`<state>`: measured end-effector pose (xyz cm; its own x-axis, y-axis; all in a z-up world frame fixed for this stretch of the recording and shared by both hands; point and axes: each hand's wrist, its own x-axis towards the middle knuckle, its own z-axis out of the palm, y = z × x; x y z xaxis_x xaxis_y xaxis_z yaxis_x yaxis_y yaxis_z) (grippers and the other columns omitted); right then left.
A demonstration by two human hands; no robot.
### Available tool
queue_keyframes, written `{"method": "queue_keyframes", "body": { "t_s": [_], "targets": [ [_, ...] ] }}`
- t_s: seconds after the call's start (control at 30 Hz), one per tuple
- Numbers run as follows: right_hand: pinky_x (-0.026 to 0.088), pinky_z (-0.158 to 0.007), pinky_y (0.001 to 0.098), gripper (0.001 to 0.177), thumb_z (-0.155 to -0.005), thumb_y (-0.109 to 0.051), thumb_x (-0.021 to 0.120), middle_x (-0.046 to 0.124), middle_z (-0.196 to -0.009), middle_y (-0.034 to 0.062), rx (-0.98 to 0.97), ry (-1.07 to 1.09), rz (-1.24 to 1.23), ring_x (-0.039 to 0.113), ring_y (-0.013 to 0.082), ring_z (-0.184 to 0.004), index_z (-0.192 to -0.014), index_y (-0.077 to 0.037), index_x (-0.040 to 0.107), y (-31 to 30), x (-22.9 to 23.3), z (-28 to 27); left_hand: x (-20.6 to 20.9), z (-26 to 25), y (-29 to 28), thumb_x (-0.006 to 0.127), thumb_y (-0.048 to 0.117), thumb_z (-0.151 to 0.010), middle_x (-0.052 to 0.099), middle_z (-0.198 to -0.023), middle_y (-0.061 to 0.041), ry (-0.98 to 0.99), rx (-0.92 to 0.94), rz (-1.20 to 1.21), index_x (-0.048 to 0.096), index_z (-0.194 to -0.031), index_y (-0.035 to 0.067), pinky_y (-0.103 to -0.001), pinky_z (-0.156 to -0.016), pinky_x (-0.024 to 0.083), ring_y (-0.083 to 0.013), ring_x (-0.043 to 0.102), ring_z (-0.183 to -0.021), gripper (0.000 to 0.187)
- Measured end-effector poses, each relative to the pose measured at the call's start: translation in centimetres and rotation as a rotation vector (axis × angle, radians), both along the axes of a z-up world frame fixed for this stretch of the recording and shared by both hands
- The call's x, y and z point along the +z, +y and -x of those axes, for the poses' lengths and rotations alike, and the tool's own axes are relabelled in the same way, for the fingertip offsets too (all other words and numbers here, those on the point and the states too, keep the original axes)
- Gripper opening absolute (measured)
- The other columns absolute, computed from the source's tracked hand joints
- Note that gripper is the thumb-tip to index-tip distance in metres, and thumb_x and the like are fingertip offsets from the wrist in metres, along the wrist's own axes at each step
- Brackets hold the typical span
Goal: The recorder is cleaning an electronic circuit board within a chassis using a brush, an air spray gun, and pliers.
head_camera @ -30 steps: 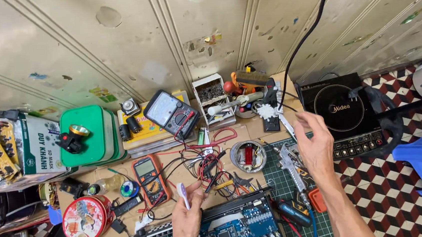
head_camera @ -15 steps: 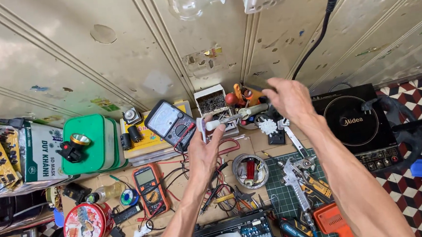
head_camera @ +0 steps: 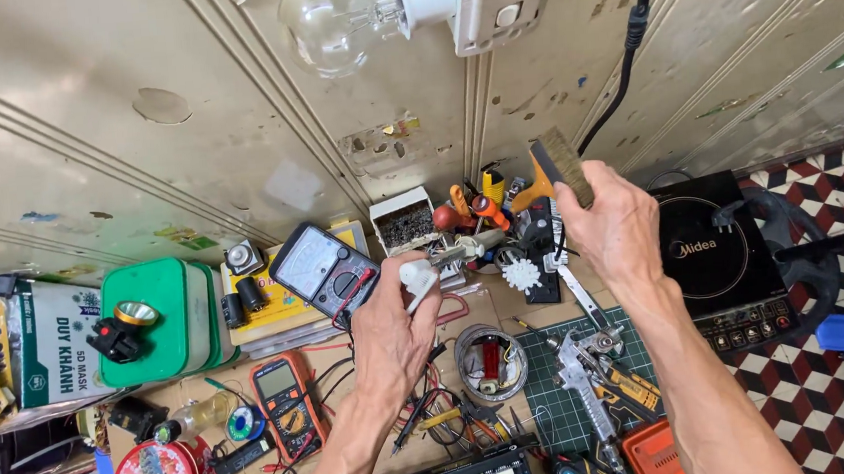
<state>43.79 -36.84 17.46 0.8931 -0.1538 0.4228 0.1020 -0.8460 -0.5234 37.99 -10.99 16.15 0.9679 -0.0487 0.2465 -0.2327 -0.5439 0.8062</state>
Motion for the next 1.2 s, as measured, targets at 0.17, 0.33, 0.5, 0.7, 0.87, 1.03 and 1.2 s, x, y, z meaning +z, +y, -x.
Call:
{"method": "queue_keyframes", "body": {
  "t_s": [0.17,0.33,0.5,0.7,0.87,1.03,1.2],
  "targets": [
    [0.054,-0.071,0.0493,0.021,-0.092,-0.021,0.071,0.071,-0.089,0.0197,0.038,0.147,0.111,0.069,0.0388,-0.076,-0.097,-0.001,0.068,0.3,-3.4,-2.4,1.1,-0.3,-0.2,0.072,0.015,-0.089,0.073,-0.085,-0.011,-0.005,-0.06,-0.087,0.057,-0.119,0.013,-0.039,-0.064,0.058,-0.0298,0.074,-0.075,0.034],
    [0.056,-0.076,0.0498,0.019,-0.094,-0.023,0.069,0.074,-0.095,0.0173,0.099,0.24,0.198,0.071,0.0391,-0.084,-0.098,-0.005,0.073,0.0,-7.4,-3.7,2.2,-0.8,-0.6,0.076,0.016,-0.085,0.073,-0.082,-0.01,-0.024,-0.104,-0.114,0.057,-0.119,0.013,-0.041,-0.062,0.057,-0.0314,0.074,-0.074,0.039],
    [0.056,-0.083,0.0458,0.036,-0.096,-0.036,0.063,0.078,-0.085,0.0201,-0.048,0.786,0.026,0.075,0.0344,-0.085,-0.127,-0.019,0.07,0.1,-6.8,-4.2,2.3,-0.6,0.0,0.072,0.02,-0.094,0.071,-0.077,-0.005,0.013,0.033,0.032,0.059,-0.117,0.012,-0.03,-0.058,0.056,-0.0149,0.071,-0.064,0.027],
    [0.057,-0.08,0.0455,0.033,-0.1,-0.03,0.06,0.074,-0.092,0.0181,-0.089,0.386,-0.264,0.074,0.0333,-0.08,-0.122,-0.009,0.073,1.2,-2.4,-2.0,3.8,2.3,4.5,0.068,0.017,-0.102,0.064,-0.086,0.0,-0.103,0.397,0.252,0.068,-0.114,0.007,-0.022,-0.061,0.043,-0.0052,0.051,-0.07,0.016],
    [0.053,-0.091,0.0423,0.027,-0.099,-0.024,0.062,0.075,-0.113,0.0128,0.383,0.038,-0.048,0.07,0.0306,-0.102,-0.117,-0.007,0.073,4.3,-2.7,-5.2,4.2,5.0,7.9,0.065,0.015,-0.105,0.065,-0.089,0.0,-0.1,0.534,0.347,0.066,-0.117,0.004,-0.02,-0.066,0.046,-0.0034,0.055,-0.074,0.017],
    [0.042,-0.097,0.0463,0.033,-0.083,-0.025,0.071,0.072,-0.106,0.0116,0.733,0.063,0.353,0.062,0.0303,-0.109,-0.11,-0.006,0.074,6.7,-6.5,-9.5,2.5,6.3,8.7,0.065,0.014,-0.103,0.068,-0.09,0.002,-0.062,0.581,0.355,0.064,-0.115,0.003,-0.019,-0.069,0.049,-0.0025,0.06,-0.077,0.017],
    [0.043,-0.1,0.0452,0.025,-0.075,-0.026,0.074,0.071,-0.097,0.0088,0.763,0.278,0.431,0.062,0.0305,-0.106,-0.093,-0.009,0.072,6.7,-5.5,-9.6,1.6,7.0,7.5,0.069,0.016,-0.099,0.06,-0.077,0.003,0.059,0.582,0.307,0.068,-0.106,0.005,-0.02,-0.059,0.041,-0.004,0.048,-0.067,0.013]
  ]
}}
